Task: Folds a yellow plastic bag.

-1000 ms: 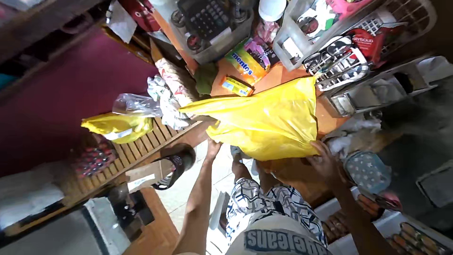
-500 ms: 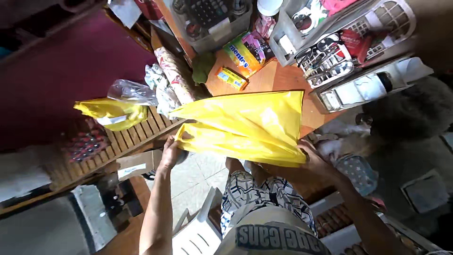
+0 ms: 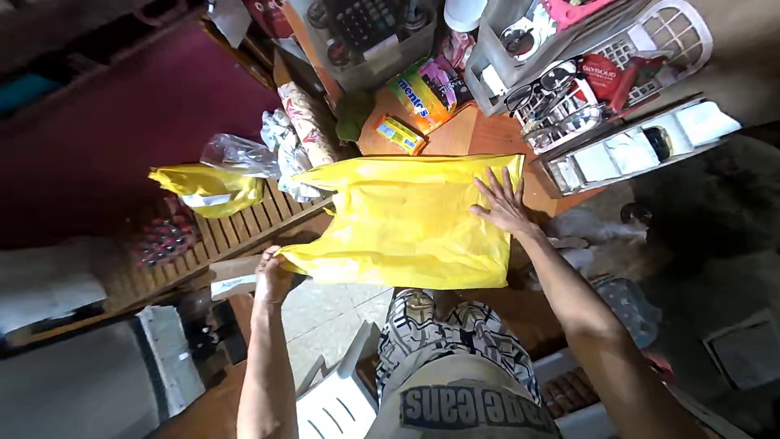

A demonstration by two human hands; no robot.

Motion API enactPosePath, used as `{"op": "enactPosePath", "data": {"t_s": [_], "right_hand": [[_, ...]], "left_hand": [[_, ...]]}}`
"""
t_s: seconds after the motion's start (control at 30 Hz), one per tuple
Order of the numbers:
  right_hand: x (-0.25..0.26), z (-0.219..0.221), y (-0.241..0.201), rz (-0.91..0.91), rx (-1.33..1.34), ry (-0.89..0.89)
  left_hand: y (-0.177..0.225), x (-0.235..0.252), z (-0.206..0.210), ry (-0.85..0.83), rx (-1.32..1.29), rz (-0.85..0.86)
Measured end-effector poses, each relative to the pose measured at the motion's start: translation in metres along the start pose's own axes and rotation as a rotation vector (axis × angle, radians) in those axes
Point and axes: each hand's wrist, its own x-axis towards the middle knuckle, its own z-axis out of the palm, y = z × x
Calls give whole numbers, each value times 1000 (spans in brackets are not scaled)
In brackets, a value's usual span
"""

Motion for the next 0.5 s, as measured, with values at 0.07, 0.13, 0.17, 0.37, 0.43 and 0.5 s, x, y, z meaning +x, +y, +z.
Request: {"op": "enactPosePath", "data": {"t_s": [0.07, 0.13, 0.17, 0.37, 0.43, 0.5], "right_hand": [[-20, -11, 2, -89, 15, 98], [-66, -18, 4, -219, 73, 66], [-95, -14, 6, -281, 68, 9], [-145, 26, 4, -402, 36, -113], [-136, 26, 3, -378, 129, -94], [-133, 16, 4, -325, 340, -117]], "left_hand": [[3, -9, 11, 43, 67, -71], [5, -14, 12, 38, 142, -78], [4, -15, 10, 35, 166, -80], [8, -14, 27, -19, 152, -101], [22, -14, 25, -63, 99, -74], [43, -15, 21, -49, 8, -94]]}}
